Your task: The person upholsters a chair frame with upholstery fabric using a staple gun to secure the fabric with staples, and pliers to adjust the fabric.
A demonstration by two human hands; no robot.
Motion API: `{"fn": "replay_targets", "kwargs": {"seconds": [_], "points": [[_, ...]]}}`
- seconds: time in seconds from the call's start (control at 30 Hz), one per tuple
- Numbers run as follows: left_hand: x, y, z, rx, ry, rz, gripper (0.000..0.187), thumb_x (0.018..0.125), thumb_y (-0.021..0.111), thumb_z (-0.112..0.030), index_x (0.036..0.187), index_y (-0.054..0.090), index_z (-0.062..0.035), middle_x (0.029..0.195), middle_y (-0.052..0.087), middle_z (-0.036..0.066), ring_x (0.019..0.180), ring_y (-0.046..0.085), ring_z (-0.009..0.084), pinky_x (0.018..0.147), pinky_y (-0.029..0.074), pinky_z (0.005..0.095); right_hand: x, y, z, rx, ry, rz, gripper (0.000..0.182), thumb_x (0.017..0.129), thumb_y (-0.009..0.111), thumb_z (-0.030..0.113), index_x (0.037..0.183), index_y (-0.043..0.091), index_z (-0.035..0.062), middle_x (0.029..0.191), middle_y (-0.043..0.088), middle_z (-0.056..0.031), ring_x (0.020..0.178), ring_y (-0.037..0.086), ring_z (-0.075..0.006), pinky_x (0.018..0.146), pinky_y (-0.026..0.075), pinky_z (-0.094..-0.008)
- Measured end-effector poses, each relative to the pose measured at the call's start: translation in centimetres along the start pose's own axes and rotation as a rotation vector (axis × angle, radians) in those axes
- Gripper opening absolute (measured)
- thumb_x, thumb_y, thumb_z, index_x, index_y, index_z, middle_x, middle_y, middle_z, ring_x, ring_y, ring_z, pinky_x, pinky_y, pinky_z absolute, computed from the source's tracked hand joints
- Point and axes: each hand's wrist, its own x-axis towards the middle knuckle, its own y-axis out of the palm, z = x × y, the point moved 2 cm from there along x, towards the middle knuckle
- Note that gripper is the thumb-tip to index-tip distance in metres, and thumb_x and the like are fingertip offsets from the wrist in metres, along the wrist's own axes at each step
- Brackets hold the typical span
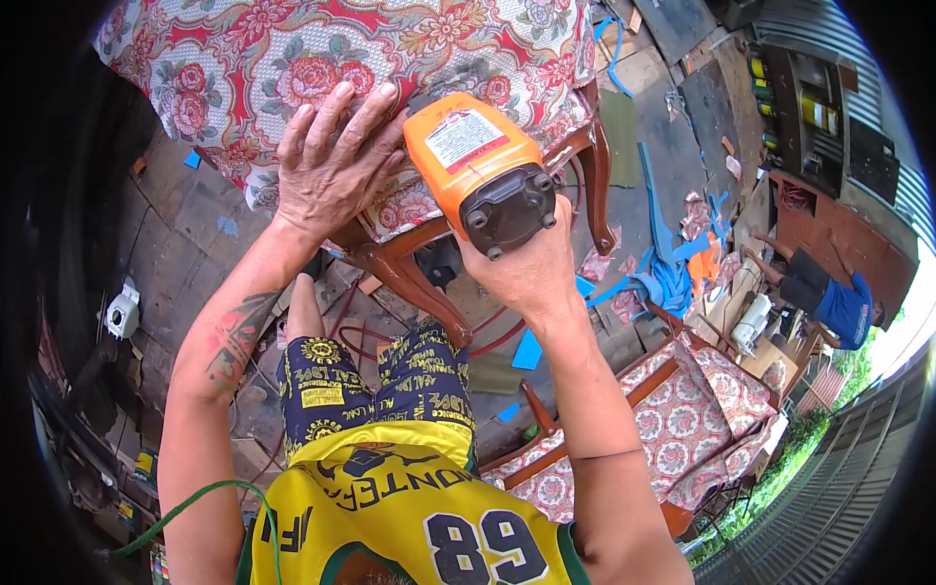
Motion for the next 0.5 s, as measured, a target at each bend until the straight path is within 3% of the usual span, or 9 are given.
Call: {"fn": "replay_targets", "kwargs": {"seconds": [0.37, 0.43, 0.5], "points": [[0.04, -0.08, 0.20, 0.001, 0.001, -0.020, 0.048, 0.099, 0.060, -0.054, 0.143, 0.060, -0.0355, 0.164, 0.040, -0.011, 0.152, 0.031, 0.0198, 0.125, 0.015, 0.0439, -0.46, 0.98, -0.34, -0.035, 0.018, 0.020, 0.028, 0.083, 0.081, -0.001, 0.110, 0.074, 0.0000, 0.109, 0.078, -0.0108, 0.101, 0.075, -0.0206, 0.088, 0.057, -0.0345], [0.05, 0.05, 0.17, 0.006, 0.004, -0.015, 0.048, 0.099, 0.059, -0.054, 0.143, 0.060, -0.0353, 0.164, 0.040, -0.010, 0.152, 0.031, 0.0199, 0.125, 0.016, 0.0441, 0.04, 1.08, -0.79, 0.136, 0.062, -0.075, 0.019, 0.073, 0.080, 0.012, 0.090, 0.074, 0.0054, 0.082, 0.077, -0.0102, 0.075, 0.075, -0.0291, 0.074, 0.057, -0.0388], [-0.13, -0.06, 0.37, 0.023, 0.009, -0.003, 0.048, 0.099, 0.059, -0.053, 0.143, 0.060, -0.0352, 0.164, 0.040, -0.010, 0.152, 0.031, 0.0201, 0.125, 0.016, 0.0443, 0.37, 0.94, -0.69, 0.080, 0.011, -0.081, 0.019, 0.074, 0.081, 0.011, 0.091, 0.074, 0.0050, 0.080, 0.077, -0.0101, 0.072, 0.075, -0.0283, 0.072, 0.058, -0.0379]]}}
